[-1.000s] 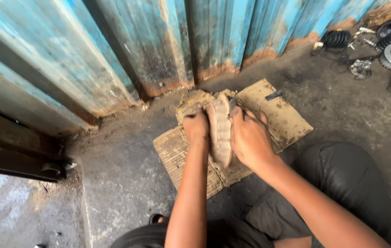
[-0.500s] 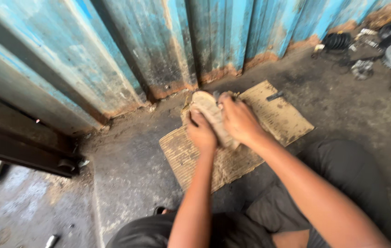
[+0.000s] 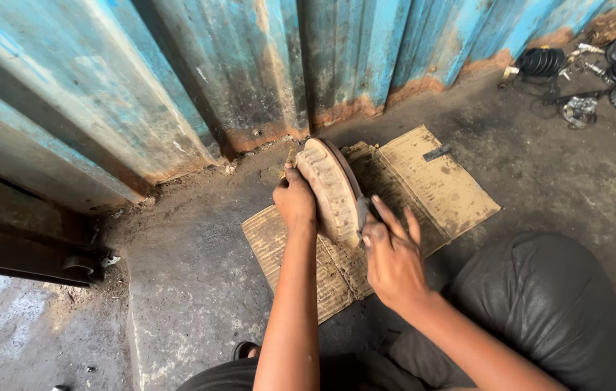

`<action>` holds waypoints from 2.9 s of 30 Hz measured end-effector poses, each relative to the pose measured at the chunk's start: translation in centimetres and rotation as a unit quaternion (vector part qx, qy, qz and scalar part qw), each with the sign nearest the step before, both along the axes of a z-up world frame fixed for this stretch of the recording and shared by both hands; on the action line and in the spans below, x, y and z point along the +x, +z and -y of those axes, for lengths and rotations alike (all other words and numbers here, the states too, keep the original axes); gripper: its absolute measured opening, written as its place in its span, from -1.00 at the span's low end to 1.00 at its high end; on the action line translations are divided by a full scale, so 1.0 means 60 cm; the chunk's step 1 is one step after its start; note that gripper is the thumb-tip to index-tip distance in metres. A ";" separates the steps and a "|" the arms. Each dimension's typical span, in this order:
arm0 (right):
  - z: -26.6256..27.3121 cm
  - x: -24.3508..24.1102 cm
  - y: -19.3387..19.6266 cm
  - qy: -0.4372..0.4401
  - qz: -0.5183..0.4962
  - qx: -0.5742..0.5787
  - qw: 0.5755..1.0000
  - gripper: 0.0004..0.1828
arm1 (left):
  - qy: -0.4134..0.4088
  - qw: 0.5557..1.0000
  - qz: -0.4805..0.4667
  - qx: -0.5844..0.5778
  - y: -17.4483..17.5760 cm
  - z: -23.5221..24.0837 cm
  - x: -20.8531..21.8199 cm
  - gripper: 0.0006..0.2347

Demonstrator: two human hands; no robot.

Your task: The person scrubs a circular metal part with a wire brush and then wipes it with a cloth. They rotate the part to clean different sides and edges, then place it on a piece of cardboard on the floor.

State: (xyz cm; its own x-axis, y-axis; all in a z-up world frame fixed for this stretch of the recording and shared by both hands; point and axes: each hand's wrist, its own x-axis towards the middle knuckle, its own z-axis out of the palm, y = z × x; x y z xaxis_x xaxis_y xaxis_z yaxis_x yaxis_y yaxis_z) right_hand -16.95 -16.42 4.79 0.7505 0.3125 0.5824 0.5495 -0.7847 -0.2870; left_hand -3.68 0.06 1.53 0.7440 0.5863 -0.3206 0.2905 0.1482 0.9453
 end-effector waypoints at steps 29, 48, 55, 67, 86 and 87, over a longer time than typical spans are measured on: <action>-0.012 -0.010 0.062 -0.056 -0.029 -0.026 0.998 -0.76 | -0.055 0.995 -0.067 0.051 0.022 0.028 -0.049 -0.60; -0.083 0.468 -0.082 0.009 -0.417 0.152 0.896 -0.70 | -0.049 0.948 0.214 0.232 0.021 0.050 -0.129 -0.54; -0.068 0.410 -0.063 -0.107 -0.455 0.502 0.728 -0.73 | -0.037 0.975 0.221 -0.003 -0.016 -0.030 -0.081 -0.57; 0.249 0.295 -0.215 -0.138 -0.369 0.721 0.570 -0.74 | 0.086 0.861 0.323 -0.383 -0.012 -0.082 -0.022 -0.69; 0.107 0.320 -0.097 -0.039 -0.479 0.428 0.766 -0.75 | -0.098 0.752 0.491 -0.429 0.104 -0.121 -0.118 -0.56; 0.092 0.304 -0.090 -0.009 -0.495 0.430 0.755 -0.73 | -0.095 0.750 0.493 -0.431 0.107 -0.123 -0.119 -0.55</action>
